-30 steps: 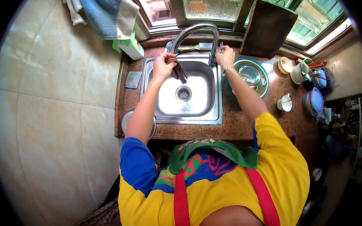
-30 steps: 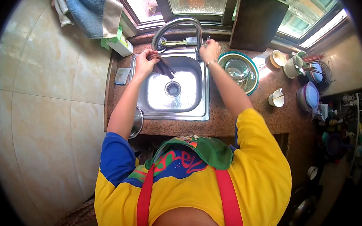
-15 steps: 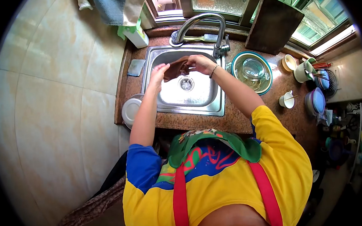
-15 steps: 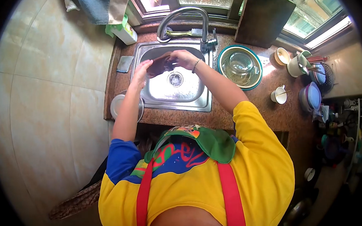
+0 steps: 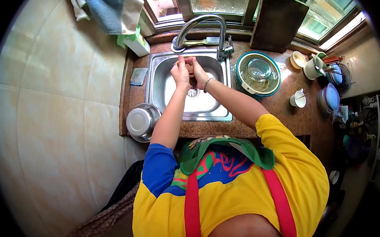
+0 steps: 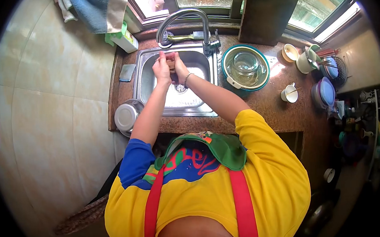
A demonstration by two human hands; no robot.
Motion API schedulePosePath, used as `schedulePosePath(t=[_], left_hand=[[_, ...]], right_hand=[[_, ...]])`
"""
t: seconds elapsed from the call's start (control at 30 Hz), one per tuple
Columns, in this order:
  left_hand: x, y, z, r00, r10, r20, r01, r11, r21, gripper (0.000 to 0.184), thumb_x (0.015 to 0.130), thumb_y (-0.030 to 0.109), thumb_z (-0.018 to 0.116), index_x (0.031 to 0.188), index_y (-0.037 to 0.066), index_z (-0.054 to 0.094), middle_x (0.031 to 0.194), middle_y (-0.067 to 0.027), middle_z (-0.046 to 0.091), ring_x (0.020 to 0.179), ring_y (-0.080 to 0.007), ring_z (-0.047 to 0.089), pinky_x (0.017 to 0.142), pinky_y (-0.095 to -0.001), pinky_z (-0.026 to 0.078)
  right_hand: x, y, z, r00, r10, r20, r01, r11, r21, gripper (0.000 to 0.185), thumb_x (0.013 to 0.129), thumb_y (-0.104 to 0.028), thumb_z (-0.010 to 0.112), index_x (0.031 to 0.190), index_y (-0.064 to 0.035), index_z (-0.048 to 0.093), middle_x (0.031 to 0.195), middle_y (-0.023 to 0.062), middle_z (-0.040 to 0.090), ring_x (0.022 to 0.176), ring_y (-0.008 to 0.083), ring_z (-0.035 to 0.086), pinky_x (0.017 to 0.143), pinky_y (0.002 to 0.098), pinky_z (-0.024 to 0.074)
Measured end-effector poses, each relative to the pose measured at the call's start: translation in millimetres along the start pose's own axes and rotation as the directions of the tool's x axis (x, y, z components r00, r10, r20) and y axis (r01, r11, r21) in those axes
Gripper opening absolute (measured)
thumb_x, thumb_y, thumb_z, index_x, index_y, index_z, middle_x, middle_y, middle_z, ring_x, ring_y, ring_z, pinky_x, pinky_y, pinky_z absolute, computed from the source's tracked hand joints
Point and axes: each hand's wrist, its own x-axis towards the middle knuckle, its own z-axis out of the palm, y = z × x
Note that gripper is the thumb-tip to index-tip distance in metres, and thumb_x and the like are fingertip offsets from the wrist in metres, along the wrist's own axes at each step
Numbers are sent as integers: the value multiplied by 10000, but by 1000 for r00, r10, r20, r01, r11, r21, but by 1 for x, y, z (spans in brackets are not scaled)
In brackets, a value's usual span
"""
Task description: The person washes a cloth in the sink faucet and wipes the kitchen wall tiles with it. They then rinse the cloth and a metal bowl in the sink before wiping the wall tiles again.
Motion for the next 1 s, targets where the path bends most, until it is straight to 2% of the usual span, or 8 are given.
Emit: schedulePosePath(t=[0.03,0.1,0.23,0.3,0.5,0.6,0.83,1.0], left_hand=[[-4,2,6,999,0,-50,5,995,104,518,973,469,545,759,6,637,723,-63,665,687,-128,599,718,-275,491],[-5,-1,15,987,55,-149,-41,995,92,576,958,502,553,659,10,567,609,-68,619,602,-134,583,640,-280,490],[-5,8,18,951,-52,-305,65,997,32,589,964,508,536,615,35,492,546,-79,567,521,-170,576,536,-295,485],[-2,4,15,922,-47,-385,69,997,44,579,971,492,532,601,53,462,517,-70,519,458,-181,538,484,-320,467],[7,-3,8,871,-119,-477,93,993,-77,521,973,397,564,592,63,444,523,-78,483,425,-208,498,432,-371,434],[6,-4,6,856,-171,-488,115,983,-143,504,976,361,563,581,77,430,515,-70,464,408,-212,477,414,-373,417],[6,-15,1,858,-255,-447,165,959,-231,471,974,354,569,633,45,469,565,-74,497,411,-217,507,396,-355,422],[-4,-25,-2,886,-267,-378,186,953,-239,510,981,425,536,635,56,482,578,-80,528,457,-211,530,460,-350,458]], right_hand=[[24,16,-14,997,-77,5,77,997,3,694,974,-667,204,1166,-134,604,1074,61,662,962,202,621,848,391,503],[42,29,-13,959,-221,-176,255,944,208,549,1000,-584,331,1051,-127,631,944,64,680,822,185,640,757,369,516],[17,27,1,868,-252,-429,254,966,-52,563,985,-542,422,1001,-70,729,983,99,708,860,188,653,777,360,509],[5,22,8,800,-278,-531,94,933,-347,499,946,-474,476,941,-57,750,925,157,722,847,241,670,794,375,502],[5,23,3,777,-449,-441,92,773,-627,444,868,-366,451,908,-30,739,961,269,682,921,409,657,852,432,484],[11,29,-4,731,-563,-386,169,697,-696,409,859,-326,514,854,30,716,779,201,699,712,294,651,694,396,492],[7,31,-9,754,-537,-379,179,722,-669,402,858,-315,490,851,5,734,798,196,710,760,295,676,713,386,501],[-6,25,-19,801,-491,-342,88,663,-743,529,923,-480,489,938,-6,725,869,207,714,784,295,686,732,379,510]])
